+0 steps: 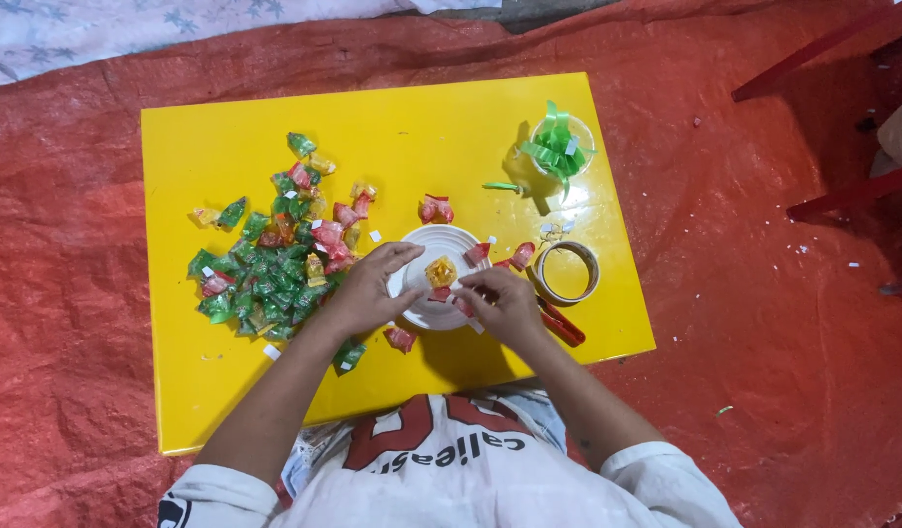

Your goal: Attaching wrapped candies to a circular base to create a decorative arrangement.

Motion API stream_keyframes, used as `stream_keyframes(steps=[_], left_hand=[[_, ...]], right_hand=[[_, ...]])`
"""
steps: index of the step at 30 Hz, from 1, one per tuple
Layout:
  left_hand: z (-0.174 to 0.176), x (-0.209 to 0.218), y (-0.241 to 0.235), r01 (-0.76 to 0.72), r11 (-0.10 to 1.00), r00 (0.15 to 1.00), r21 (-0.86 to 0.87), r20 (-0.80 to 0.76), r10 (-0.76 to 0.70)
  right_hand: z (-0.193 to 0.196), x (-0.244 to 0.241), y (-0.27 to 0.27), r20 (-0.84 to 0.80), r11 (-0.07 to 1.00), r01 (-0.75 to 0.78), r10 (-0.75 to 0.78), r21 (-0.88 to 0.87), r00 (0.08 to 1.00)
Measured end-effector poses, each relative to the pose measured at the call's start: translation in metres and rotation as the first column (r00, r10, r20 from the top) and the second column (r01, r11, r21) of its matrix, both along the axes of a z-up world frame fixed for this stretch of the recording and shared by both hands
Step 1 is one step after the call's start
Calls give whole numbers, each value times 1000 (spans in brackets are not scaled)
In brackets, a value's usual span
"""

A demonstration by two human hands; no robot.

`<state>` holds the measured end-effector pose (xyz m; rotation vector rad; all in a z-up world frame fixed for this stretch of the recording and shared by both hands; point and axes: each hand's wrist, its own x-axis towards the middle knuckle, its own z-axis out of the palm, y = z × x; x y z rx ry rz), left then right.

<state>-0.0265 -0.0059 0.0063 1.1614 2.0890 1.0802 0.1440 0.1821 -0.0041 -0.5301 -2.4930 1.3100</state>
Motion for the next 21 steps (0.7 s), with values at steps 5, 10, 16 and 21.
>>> stream_keyframes(steps=[5, 10, 16, 21], left_hand=[[-13, 4, 8, 114, 993, 981, -20, -153, -116], [-24, 9, 10, 162, 987, 986, 18, -53, -161], [-29, -1, 7, 180, 981, 975, 69, 118, -187], [-23, 0, 12, 168, 983, 983, 74, 68, -173]], right_hand=[[-4, 5, -26, -15, 998, 62, -63, -23, 998], [1, 4, -32, -52, 992, 59, -53, 112, 997], [3, 3, -39, -162, 974, 41, -5, 224, 987], [3, 2, -42, -166, 958, 27, 21, 287, 986]])
